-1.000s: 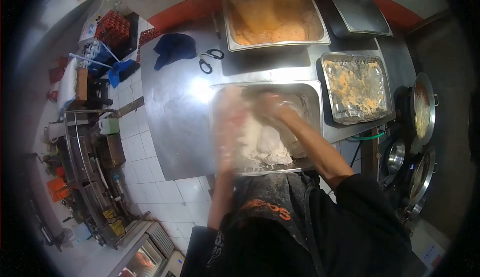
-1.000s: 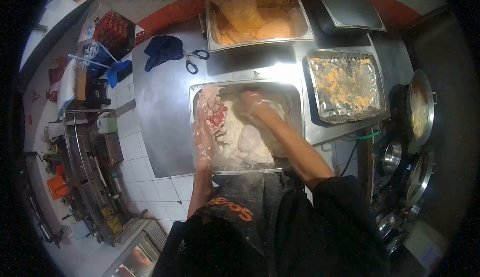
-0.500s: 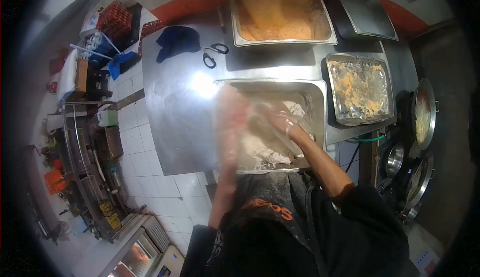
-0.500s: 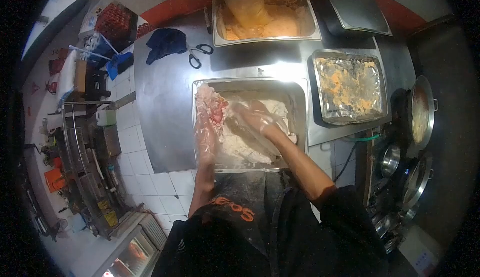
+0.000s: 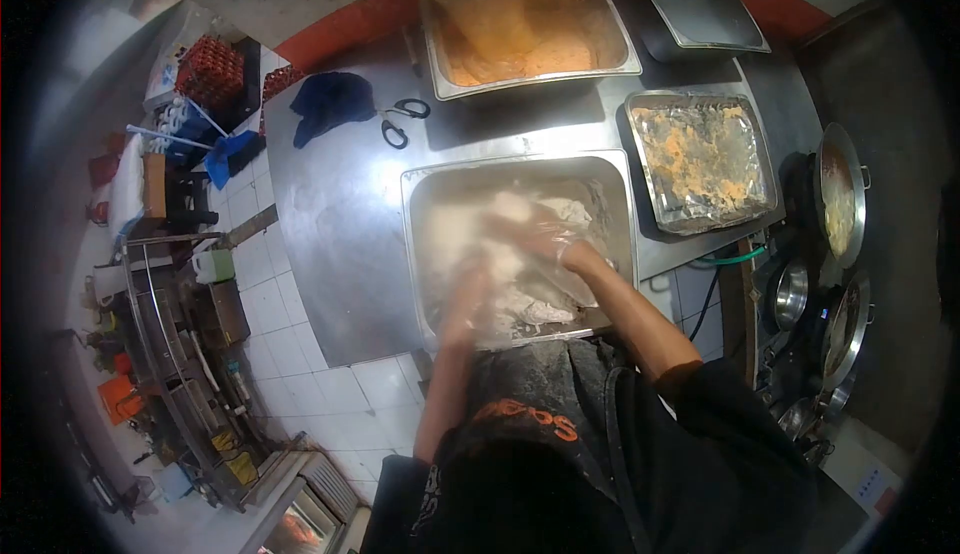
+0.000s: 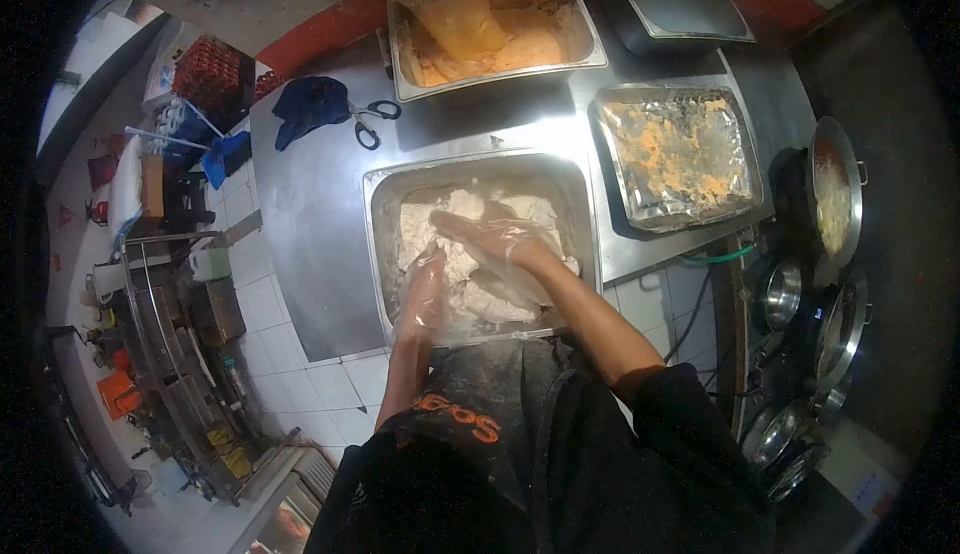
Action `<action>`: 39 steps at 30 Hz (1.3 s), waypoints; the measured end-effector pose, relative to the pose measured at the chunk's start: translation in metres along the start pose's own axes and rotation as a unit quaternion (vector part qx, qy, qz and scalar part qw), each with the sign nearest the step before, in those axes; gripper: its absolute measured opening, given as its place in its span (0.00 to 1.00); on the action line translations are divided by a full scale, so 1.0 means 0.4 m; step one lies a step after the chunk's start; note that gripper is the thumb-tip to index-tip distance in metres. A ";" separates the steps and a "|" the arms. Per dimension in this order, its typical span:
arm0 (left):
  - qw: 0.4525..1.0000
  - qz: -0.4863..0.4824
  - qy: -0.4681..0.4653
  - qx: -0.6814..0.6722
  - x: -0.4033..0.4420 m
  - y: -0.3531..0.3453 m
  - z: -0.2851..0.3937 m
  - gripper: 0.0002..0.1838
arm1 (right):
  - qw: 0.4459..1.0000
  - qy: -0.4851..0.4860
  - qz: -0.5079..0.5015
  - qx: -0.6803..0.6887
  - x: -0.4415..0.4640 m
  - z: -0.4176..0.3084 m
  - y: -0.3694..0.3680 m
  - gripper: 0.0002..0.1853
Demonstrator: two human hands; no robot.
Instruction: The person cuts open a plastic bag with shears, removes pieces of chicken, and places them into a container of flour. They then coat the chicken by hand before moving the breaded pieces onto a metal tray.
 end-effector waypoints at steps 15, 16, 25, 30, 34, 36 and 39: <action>0.949 -0.084 -0.156 -0.262 -0.048 0.086 0.156 0.33 | 0.872 -0.031 0.050 0.486 -0.117 0.041 0.032 0.26; 0.943 -0.097 -0.103 -0.303 -0.042 0.083 0.162 0.33 | 0.871 -0.029 0.053 0.487 -0.121 0.041 0.046 0.26; 0.785 -0.108 0.050 -0.608 -0.059 0.109 0.114 0.26 | 0.893 0.355 0.207 -0.186 -0.116 0.025 0.068 0.15; 0.987 -0.019 -0.162 -0.001 -0.034 0.119 0.107 0.23 | 0.973 0.135 0.182 0.042 -0.152 0.000 0.169 0.15; 0.934 0.007 -0.174 0.312 -0.057 0.107 0.152 0.25 | 0.912 0.174 0.371 -0.035 -0.199 0.041 0.328 0.16; 0.934 0.001 -0.183 0.307 -0.058 0.097 0.149 0.27 | 0.894 0.058 0.435 -0.089 -0.249 0.041 0.422 0.17; 0.943 -0.051 -0.174 0.278 -0.055 0.072 0.196 0.29 | 0.871 -0.021 0.482 -0.093 -0.291 0.089 0.519 0.19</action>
Point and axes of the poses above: each hand's wrist, its own x-axis towards the middle knuckle, its own y-axis out of the back of the hand, z = x × y, the point moved 5 cm from there along x, towards the middle knuckle, and after that the axes turned 5 degrees about y, right-handed, at the moved point
